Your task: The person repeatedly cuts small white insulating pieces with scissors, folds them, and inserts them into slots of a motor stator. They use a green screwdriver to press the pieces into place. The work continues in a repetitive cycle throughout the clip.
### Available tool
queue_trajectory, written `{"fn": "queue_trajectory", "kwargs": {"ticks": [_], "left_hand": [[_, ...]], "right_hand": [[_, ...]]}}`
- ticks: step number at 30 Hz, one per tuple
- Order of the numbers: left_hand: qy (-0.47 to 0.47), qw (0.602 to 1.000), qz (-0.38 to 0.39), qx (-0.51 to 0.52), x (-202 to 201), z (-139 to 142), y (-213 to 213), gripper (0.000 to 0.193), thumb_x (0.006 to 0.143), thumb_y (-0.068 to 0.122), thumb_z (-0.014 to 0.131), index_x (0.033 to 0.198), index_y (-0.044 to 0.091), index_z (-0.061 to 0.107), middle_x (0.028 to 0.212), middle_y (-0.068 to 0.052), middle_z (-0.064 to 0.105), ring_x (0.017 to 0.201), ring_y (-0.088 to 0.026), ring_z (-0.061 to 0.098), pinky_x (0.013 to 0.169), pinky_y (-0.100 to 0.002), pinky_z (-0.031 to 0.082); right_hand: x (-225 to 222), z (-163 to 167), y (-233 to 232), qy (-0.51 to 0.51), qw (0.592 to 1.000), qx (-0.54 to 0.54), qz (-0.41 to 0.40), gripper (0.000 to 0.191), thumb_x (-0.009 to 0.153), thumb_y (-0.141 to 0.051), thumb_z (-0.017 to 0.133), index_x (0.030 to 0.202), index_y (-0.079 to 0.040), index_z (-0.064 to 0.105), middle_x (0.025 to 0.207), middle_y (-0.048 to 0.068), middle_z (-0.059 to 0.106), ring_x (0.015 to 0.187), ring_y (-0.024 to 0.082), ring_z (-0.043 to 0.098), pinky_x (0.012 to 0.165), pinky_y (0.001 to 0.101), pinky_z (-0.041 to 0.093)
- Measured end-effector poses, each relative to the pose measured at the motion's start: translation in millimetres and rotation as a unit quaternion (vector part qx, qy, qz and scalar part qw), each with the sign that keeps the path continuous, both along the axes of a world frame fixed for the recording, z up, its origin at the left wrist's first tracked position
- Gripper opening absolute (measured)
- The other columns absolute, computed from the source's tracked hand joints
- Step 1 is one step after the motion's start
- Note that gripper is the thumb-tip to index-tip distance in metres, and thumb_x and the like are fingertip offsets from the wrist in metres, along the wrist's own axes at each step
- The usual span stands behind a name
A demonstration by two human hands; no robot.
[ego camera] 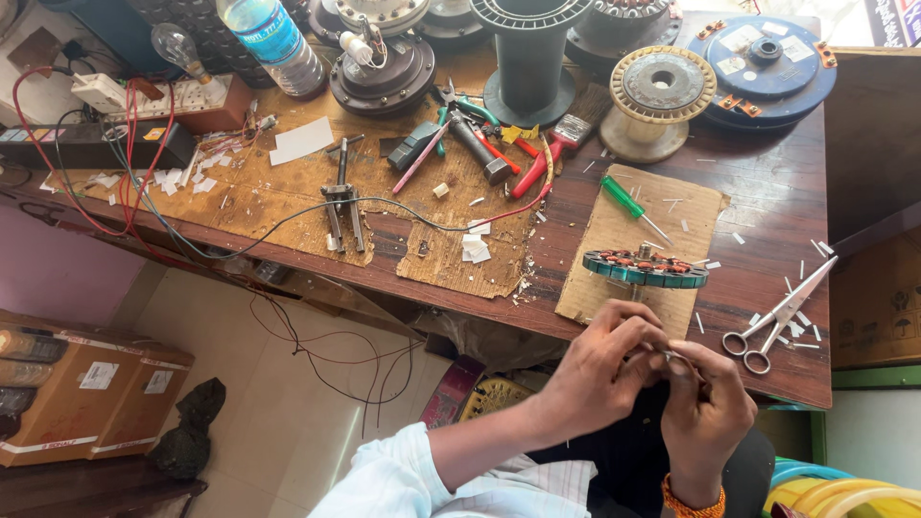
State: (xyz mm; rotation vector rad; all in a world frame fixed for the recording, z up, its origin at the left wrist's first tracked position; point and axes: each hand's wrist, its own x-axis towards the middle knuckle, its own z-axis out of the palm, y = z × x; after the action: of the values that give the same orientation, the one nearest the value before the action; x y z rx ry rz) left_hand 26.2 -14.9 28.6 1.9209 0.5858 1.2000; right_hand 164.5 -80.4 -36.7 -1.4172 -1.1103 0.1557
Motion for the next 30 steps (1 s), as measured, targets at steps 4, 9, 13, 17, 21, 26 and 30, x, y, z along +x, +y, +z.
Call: {"fn": "queue_trajectory", "kwargs": {"ticks": [4, 9, 13, 17, 21, 26, 30], "left_hand": [[0.097, 0.995, -0.013, 0.023, -8.8, -4.6, 14.6, 0.014, 0.099, 0.004, 0.065, 0.112, 0.006, 0.063, 0.104, -0.011, 0.068, 0.099, -0.033, 0.070, 0.085, -0.041, 0.058], [0.093, 0.994, -0.033, 0.036, -17.6, -13.6, 21.9, 0.013, 0.098, 0.007, 0.066, 0.111, 0.005, 0.065, 0.100, -0.012, 0.071, 0.098, -0.031, 0.072, 0.085, -0.039, 0.058], [0.036, 0.973, -0.121, -0.194, -20.8, -23.6, 26.1, 0.015, 0.100, 0.013, 0.070, 0.111, 0.003, 0.071, 0.092, -0.007, 0.073, 0.081, -0.013, 0.071, 0.069, -0.029, 0.058], [0.006, 0.915, -0.179, -0.361, -17.1, -37.1, 25.5, 0.019, 0.100, 0.016, 0.070, 0.112, 0.002, 0.074, 0.088, -0.002, 0.070, 0.076, -0.006, 0.064, 0.058, -0.023, 0.056], [-0.009, 0.896, -0.193, -0.400, -16.0, -48.4, 26.1, 0.021, 0.099, 0.017, 0.071, 0.112, 0.001, 0.074, 0.091, -0.001, 0.071, 0.081, -0.005, 0.066, 0.059, -0.022, 0.059], [-0.026, 0.898, -0.188, -0.397, -16.4, -51.2, 21.9, 0.016, 0.101, 0.012, 0.069, 0.111, -0.001, 0.070, 0.092, -0.003, 0.069, 0.079, -0.006, 0.065, 0.059, -0.022, 0.059], [-0.055, 0.911, -0.160, -0.376, -15.6, -43.1, 15.5, 0.009, 0.103, 0.007, 0.066, 0.108, -0.001, 0.066, 0.092, -0.004, 0.067, 0.073, -0.007, 0.064, 0.057, -0.022, 0.057]], "right_hand": [[-5.6, 14.8, 2.2, -0.154, 0.988, 0.023, -0.024, 0.009, 0.104, -0.003, 0.076, 0.112, -0.001, 0.072, 0.108, 0.010, 0.074, 0.101, 0.017, 0.074, 0.087, 0.0254, 0.060], [-11.7, 31.9, 1.6, -0.102, 0.994, -0.031, 0.004, 0.018, 0.093, -0.002, 0.078, 0.111, -0.001, 0.072, 0.108, 0.011, 0.075, 0.097, 0.020, 0.075, 0.084, 0.0284, 0.060], [-9.6, 35.7, -4.3, -0.130, 0.990, -0.057, 0.011, 0.020, 0.088, -0.002, 0.080, 0.107, -0.002, 0.073, 0.103, 0.010, 0.075, 0.094, 0.019, 0.075, 0.082, 0.0288, 0.059], [-2.6, 29.7, -8.0, -0.165, 0.985, -0.043, 0.038, 0.019, 0.086, -0.002, 0.081, 0.100, -0.004, 0.068, 0.104, 0.008, 0.075, 0.097, 0.019, 0.075, 0.081, 0.0274, 0.060], [4.5, 24.4, -8.3, -0.180, 0.980, -0.050, 0.062, 0.019, 0.084, -0.003, 0.082, 0.096, -0.007, 0.067, 0.102, 0.006, 0.075, 0.094, 0.018, 0.075, 0.080, 0.0278, 0.061], [3.6, 27.4, -6.2, -0.183, 0.979, -0.048, 0.068, 0.019, 0.082, -0.002, 0.083, 0.097, -0.007, 0.072, 0.100, 0.006, 0.075, 0.092, 0.018, 0.075, 0.079, 0.0282, 0.061], [-1.6, 34.1, -4.8, -0.125, 0.988, -0.053, 0.079, 0.017, 0.086, -0.001, 0.080, 0.101, -0.006, 0.074, 0.104, 0.007, 0.076, 0.092, 0.015, 0.075, 0.082, 0.0261, 0.061]]}}
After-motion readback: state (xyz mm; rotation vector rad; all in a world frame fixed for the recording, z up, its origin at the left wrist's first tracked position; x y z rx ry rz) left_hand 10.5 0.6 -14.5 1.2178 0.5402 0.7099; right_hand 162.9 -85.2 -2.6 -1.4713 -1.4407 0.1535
